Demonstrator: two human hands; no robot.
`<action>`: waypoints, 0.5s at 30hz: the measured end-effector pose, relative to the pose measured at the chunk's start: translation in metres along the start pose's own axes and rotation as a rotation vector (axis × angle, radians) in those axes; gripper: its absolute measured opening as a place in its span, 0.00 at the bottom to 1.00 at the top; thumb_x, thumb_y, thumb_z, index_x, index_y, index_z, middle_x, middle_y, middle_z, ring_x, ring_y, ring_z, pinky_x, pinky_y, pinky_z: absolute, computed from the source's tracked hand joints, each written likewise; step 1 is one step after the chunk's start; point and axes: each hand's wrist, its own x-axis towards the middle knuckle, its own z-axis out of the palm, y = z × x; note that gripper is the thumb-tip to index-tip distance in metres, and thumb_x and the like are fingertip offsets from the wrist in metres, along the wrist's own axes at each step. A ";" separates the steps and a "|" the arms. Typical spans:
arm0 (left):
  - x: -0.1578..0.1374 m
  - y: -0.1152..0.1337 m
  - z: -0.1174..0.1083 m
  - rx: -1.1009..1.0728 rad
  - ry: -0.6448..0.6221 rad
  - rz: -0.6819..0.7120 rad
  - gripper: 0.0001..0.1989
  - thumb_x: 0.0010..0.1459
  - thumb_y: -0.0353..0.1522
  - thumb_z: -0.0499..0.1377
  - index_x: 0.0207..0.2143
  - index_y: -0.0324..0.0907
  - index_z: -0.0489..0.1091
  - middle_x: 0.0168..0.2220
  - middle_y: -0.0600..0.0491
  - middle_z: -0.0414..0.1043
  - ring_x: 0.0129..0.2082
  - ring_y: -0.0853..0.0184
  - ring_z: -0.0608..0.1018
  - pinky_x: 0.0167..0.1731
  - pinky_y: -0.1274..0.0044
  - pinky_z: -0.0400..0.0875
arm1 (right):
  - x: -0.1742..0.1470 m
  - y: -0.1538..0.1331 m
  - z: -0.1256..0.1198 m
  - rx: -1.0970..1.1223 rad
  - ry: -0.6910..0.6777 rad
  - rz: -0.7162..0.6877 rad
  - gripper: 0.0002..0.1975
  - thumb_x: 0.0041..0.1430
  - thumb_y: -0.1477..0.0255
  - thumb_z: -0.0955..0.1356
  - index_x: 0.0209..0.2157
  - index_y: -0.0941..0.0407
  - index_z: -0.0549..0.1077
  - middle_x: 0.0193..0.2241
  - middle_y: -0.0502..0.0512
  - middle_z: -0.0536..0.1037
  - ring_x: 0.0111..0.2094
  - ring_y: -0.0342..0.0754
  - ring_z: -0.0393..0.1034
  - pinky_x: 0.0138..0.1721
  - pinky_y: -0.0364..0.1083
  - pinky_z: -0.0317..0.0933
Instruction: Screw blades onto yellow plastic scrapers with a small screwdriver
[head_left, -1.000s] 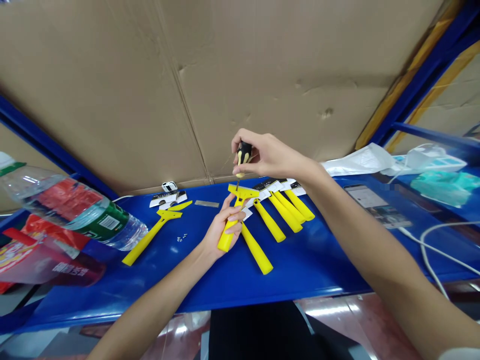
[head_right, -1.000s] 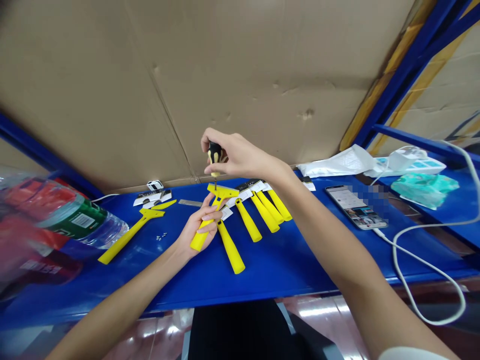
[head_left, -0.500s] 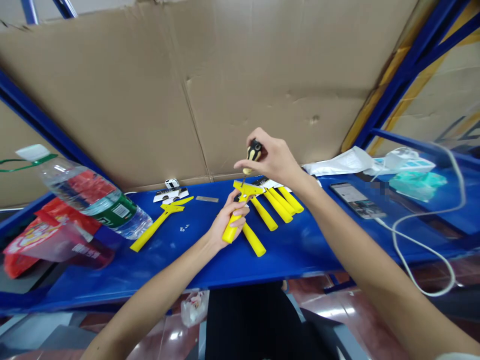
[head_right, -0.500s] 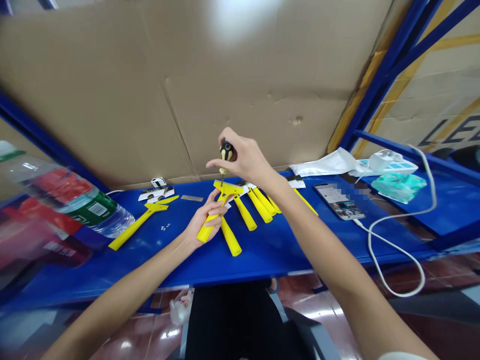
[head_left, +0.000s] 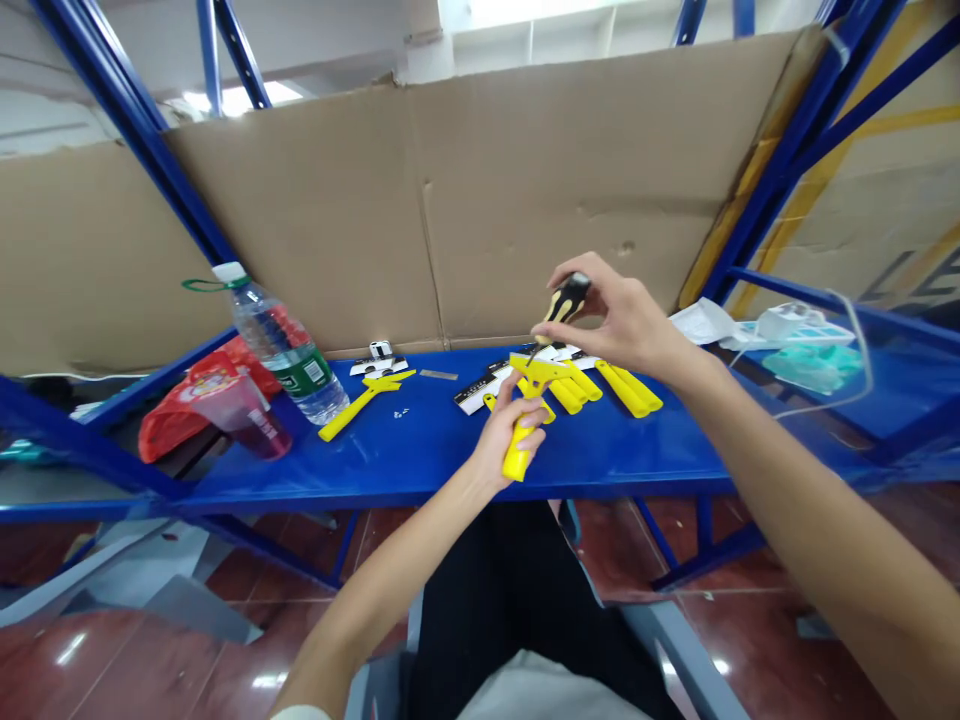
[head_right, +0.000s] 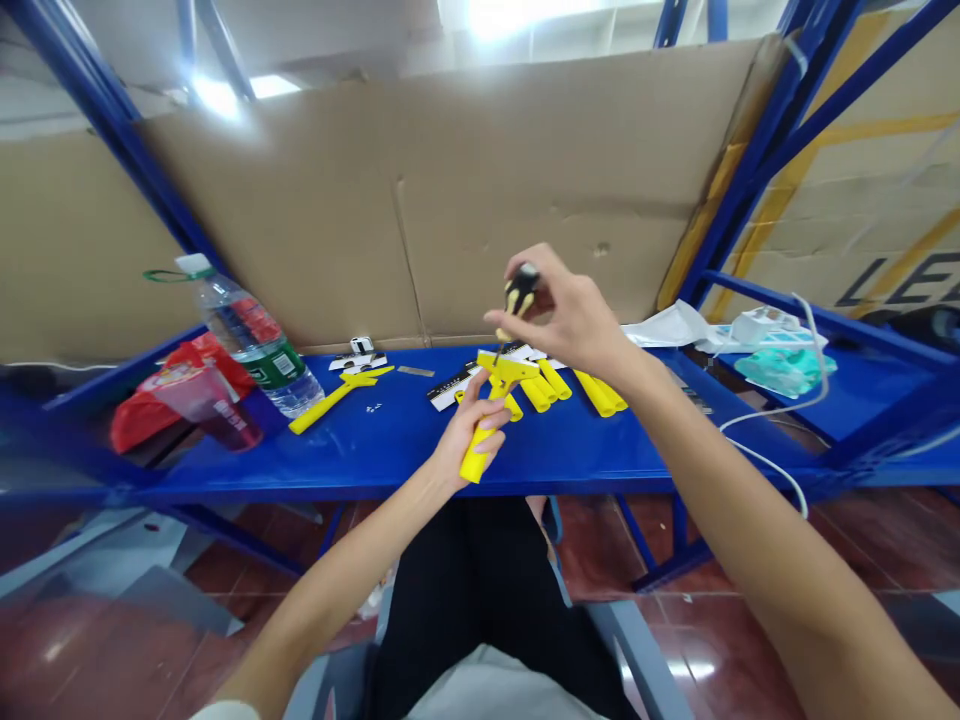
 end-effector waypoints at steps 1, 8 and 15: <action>-0.004 -0.006 0.003 0.009 -0.016 0.005 0.36 0.53 0.22 0.72 0.61 0.55 0.69 0.30 0.62 0.62 0.19 0.80 0.62 0.14 0.89 0.49 | -0.005 -0.004 -0.003 0.025 0.058 -0.005 0.27 0.59 0.52 0.80 0.47 0.50 0.67 0.41 0.54 0.78 0.41 0.54 0.79 0.43 0.55 0.76; -0.038 -0.025 0.009 -0.025 -0.107 0.108 0.38 0.53 0.23 0.71 0.63 0.58 0.71 0.40 0.57 0.70 0.20 0.80 0.60 0.12 0.87 0.47 | -0.020 0.031 -0.094 -0.060 0.516 0.138 0.18 0.68 0.62 0.75 0.46 0.47 0.61 0.34 0.49 0.73 0.25 0.43 0.67 0.32 0.50 0.62; -0.073 -0.010 0.012 0.023 -0.215 0.135 0.45 0.44 0.24 0.71 0.64 0.63 0.73 0.47 0.54 0.76 0.16 0.82 0.53 0.07 0.85 0.38 | -0.103 0.084 -0.142 -0.517 -0.058 0.985 0.28 0.53 0.52 0.82 0.25 0.46 0.61 0.19 0.46 0.64 0.22 0.47 0.58 0.30 0.52 0.53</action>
